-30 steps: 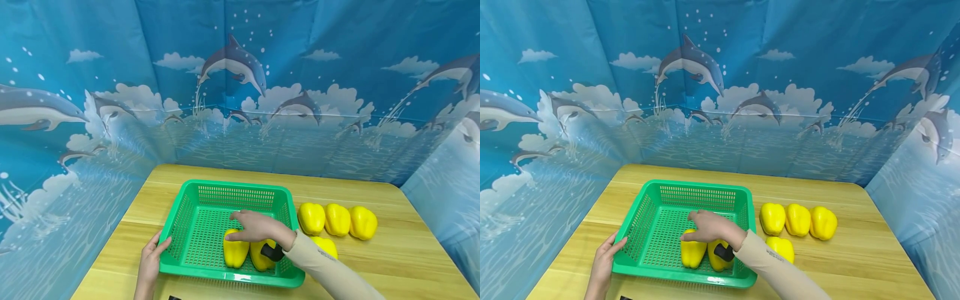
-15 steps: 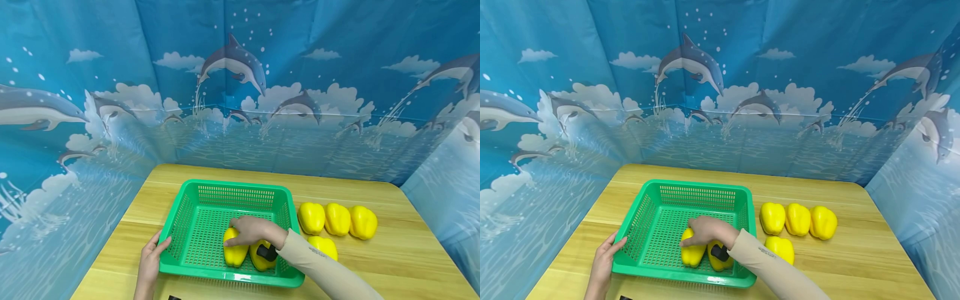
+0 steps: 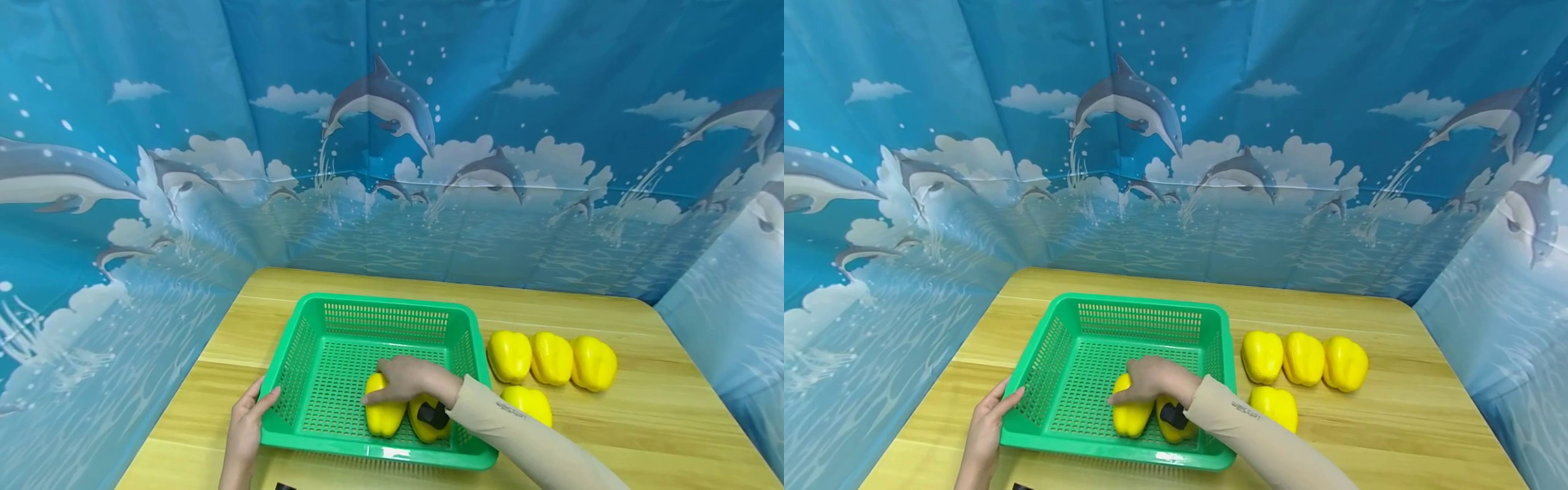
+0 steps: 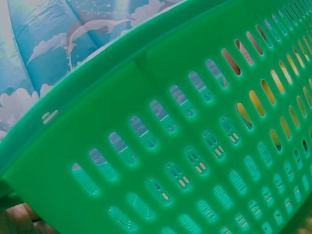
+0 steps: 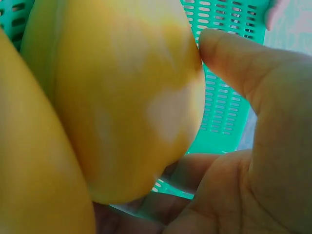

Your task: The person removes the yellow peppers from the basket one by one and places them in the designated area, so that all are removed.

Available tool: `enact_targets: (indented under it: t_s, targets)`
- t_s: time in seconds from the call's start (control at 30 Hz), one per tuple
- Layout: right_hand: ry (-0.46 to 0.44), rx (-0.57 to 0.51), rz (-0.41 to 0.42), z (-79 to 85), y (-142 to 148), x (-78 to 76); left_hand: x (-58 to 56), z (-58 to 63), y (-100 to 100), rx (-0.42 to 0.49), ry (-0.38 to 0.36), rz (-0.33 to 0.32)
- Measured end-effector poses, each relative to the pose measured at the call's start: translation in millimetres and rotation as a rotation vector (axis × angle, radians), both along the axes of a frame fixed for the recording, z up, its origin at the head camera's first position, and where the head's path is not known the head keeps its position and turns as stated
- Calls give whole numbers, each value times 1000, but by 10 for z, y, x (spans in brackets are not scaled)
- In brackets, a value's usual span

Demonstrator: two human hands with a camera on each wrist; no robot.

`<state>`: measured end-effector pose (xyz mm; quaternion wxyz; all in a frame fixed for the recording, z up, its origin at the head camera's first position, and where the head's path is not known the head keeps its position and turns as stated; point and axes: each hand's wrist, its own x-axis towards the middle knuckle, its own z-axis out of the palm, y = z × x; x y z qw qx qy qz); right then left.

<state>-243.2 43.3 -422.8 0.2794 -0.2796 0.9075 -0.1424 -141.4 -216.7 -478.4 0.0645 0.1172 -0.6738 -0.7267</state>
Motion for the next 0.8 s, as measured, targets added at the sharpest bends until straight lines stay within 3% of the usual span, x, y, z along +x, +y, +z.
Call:
enact_targets:
  t_s: [0.8]
  targets:
    - [20,-38,-10,-70,-31,15,4,-21,-12,9,8,-3]
